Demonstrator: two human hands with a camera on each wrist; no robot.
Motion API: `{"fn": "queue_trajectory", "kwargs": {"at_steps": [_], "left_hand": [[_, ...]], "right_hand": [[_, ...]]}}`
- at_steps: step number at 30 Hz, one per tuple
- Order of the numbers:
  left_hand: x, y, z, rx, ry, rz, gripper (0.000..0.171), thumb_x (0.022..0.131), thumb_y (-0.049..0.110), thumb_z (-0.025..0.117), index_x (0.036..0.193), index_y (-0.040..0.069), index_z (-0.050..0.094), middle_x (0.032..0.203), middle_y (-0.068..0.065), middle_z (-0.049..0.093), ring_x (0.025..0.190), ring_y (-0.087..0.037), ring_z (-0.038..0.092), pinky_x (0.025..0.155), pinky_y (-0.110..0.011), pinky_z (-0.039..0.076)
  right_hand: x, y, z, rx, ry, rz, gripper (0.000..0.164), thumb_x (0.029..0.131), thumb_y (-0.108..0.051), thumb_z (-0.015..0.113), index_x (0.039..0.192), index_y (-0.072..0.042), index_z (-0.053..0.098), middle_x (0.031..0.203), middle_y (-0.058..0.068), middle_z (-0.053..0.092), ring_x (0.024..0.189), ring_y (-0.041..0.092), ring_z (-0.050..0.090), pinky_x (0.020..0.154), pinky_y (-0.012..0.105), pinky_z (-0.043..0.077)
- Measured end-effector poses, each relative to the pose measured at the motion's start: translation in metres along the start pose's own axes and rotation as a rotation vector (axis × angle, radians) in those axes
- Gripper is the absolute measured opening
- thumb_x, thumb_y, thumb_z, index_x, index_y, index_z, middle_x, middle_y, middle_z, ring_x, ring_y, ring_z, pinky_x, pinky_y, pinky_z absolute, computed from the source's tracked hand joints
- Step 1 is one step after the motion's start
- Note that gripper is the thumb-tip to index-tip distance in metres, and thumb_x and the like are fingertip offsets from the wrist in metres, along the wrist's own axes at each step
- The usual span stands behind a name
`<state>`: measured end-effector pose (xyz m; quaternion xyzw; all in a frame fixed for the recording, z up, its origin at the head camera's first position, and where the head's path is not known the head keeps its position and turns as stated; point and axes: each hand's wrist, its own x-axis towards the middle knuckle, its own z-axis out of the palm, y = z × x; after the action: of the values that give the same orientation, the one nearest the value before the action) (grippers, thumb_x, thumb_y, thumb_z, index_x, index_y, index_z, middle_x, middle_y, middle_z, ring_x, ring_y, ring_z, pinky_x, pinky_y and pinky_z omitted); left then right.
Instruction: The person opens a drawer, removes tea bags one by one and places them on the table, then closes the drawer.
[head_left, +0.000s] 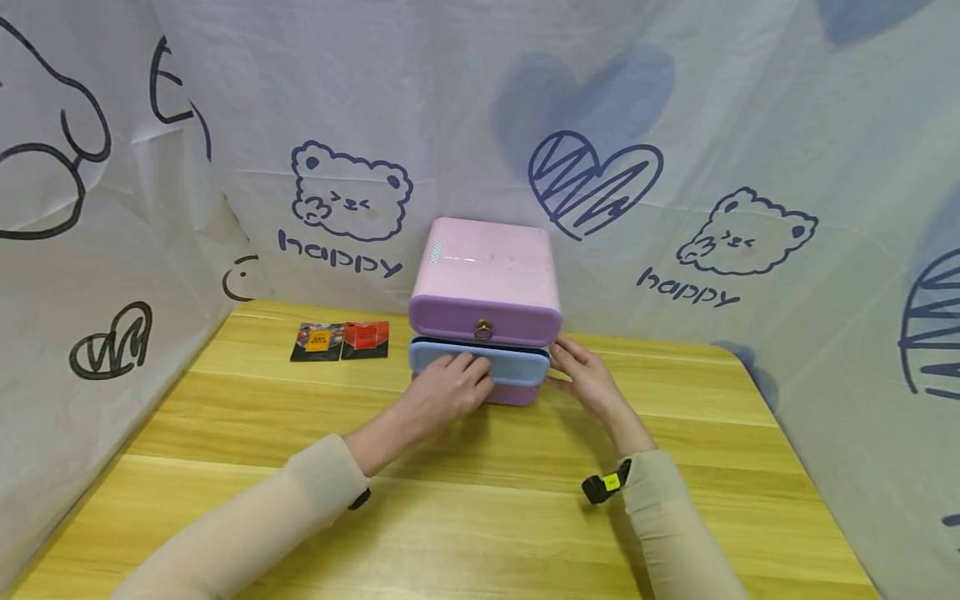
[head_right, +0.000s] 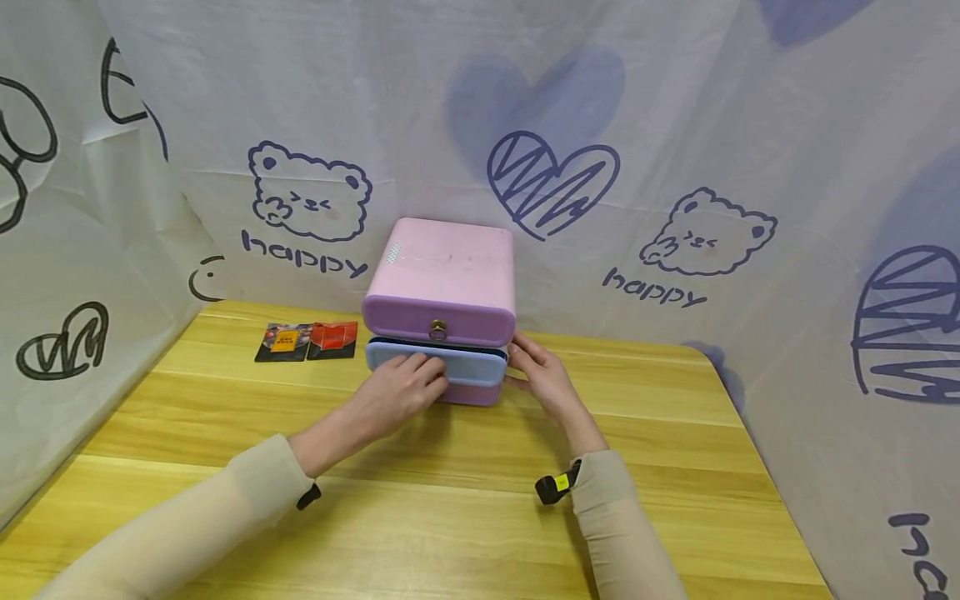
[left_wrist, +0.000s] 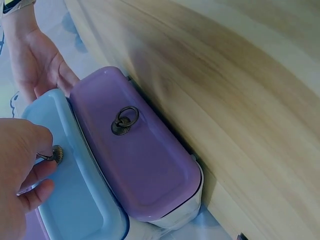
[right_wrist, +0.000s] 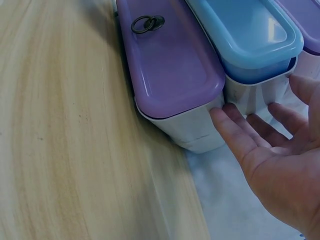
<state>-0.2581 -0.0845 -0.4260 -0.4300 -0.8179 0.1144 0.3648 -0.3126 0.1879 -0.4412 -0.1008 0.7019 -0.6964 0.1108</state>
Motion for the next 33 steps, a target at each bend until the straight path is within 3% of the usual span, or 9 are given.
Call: {"fn": "queue_trajectory", "kwargs": {"at_steps": [7,14,24,33], "left_hand": [[-0.002,0.004,-0.006,-0.027,0.030,0.015,0.007,0.095,0.004,0.067,0.099,0.009,0.070,0.101,-0.007,0.065,0.085,-0.024,0.063,0.066,-0.030,0.055],[-0.005,0.009,-0.010,-0.022,0.039,0.017,0.007,0.096,0.004,0.066,0.099,0.010,0.069,0.100,-0.006,0.065,0.085,-0.023,0.063,0.067,-0.029,0.056],[-0.010,0.019,-0.016,-0.048,0.100,0.022,0.018,0.099,0.000,0.055,0.097,0.009,0.070,0.100,-0.006,0.067,0.086,-0.023,0.065,0.068,-0.029,0.058],[-0.015,0.026,-0.024,-0.063,0.102,0.016,0.018,0.099,0.001,0.056,0.095,0.011,0.071,0.100,-0.005,0.067,0.084,-0.022,0.063,0.068,-0.028,0.056]], "right_hand": [[0.000,-0.002,0.000,-0.022,0.009,0.022,0.055,0.113,-0.024,0.044,0.162,-0.003,0.032,0.165,0.018,0.034,0.144,0.037,0.043,0.110,0.048,0.048],[-0.001,-0.002,0.001,-0.024,0.011,0.022,0.055,0.112,-0.024,0.045,0.162,-0.003,0.032,0.164,0.019,0.035,0.142,0.036,0.045,0.111,0.049,0.047],[0.001,-0.001,0.002,-0.037,0.031,0.036,0.056,0.112,-0.024,0.046,0.162,-0.002,0.032,0.164,0.021,0.035,0.142,0.035,0.044,0.112,0.047,0.046],[-0.001,-0.001,0.002,-0.004,0.030,0.039,0.055,0.112,-0.022,0.046,0.161,-0.002,0.032,0.165,0.021,0.034,0.145,0.039,0.040,0.116,0.057,0.040]]}}
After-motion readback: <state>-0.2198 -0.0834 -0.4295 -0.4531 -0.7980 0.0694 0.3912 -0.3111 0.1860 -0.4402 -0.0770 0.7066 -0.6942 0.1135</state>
